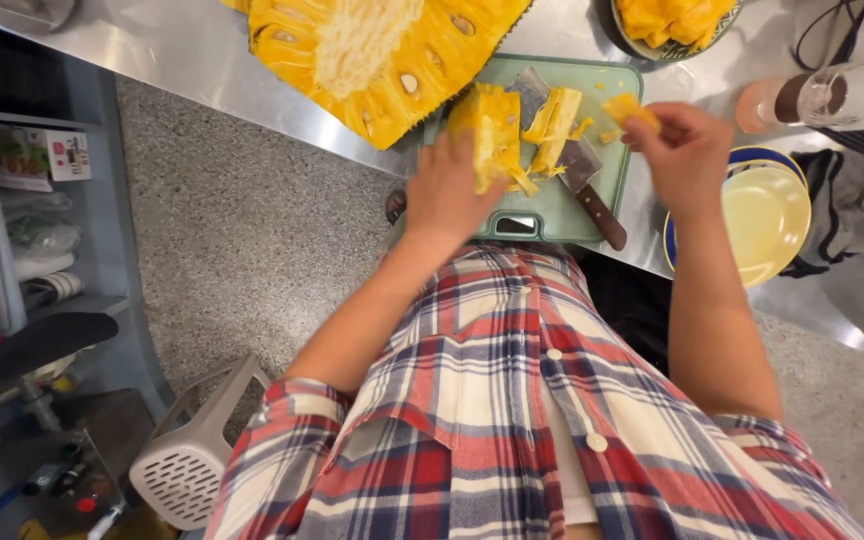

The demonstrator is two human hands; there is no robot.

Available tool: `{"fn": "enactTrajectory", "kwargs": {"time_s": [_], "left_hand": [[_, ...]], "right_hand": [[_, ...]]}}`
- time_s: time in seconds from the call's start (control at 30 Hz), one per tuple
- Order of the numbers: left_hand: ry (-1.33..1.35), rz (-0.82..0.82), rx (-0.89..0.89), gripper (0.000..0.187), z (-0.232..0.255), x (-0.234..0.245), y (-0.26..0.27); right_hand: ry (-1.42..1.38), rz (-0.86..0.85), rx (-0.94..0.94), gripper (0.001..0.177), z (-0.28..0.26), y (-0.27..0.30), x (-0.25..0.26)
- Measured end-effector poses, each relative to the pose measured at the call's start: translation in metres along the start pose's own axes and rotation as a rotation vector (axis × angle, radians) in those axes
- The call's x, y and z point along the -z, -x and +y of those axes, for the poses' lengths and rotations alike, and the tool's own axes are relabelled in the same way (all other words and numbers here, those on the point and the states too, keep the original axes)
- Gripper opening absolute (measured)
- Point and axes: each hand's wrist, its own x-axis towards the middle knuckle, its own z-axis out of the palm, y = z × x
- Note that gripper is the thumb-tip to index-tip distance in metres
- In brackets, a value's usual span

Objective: The person is peeling and cutting pieces of jackfruit on a cutting board using a knife.

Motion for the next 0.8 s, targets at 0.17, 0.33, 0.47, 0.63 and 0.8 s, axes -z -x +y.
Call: {"fn": "enactTrajectory", "kwargs": {"time_s": [0.17,0.33,0.47,0.63,0.8], "left_hand": [[0.731,-0.114,-0.002,0.054,0.036,-0.020,-0.003],[1.419,-0.398,0.249,0.043,0.045,-0.061,-0.018],[1.364,-0.234,0.156,0.042,0.045,-0.076,-0.019],[1.308,-0.230,0.242,0.043,0.063,-0.055,-0.027],[1.050,-0.237,0.175,0.041,0.076,-0.050,-0.025]], "right_hand": [[0.510,0.001,0.560,0.020,-0.032,0.027,-0.025],[0.537,-0.084,0.849,0.026,-0.031,0.033,-0.025],[0.445,-0.080,0.791,0.027,-0.014,0.040,-0.014],[-0.218,-0.040,0.201,0.016,0.026,0.047,0.005],[0.438,-0.054,0.615,0.034,-0.027,0.040,0.008]]}}
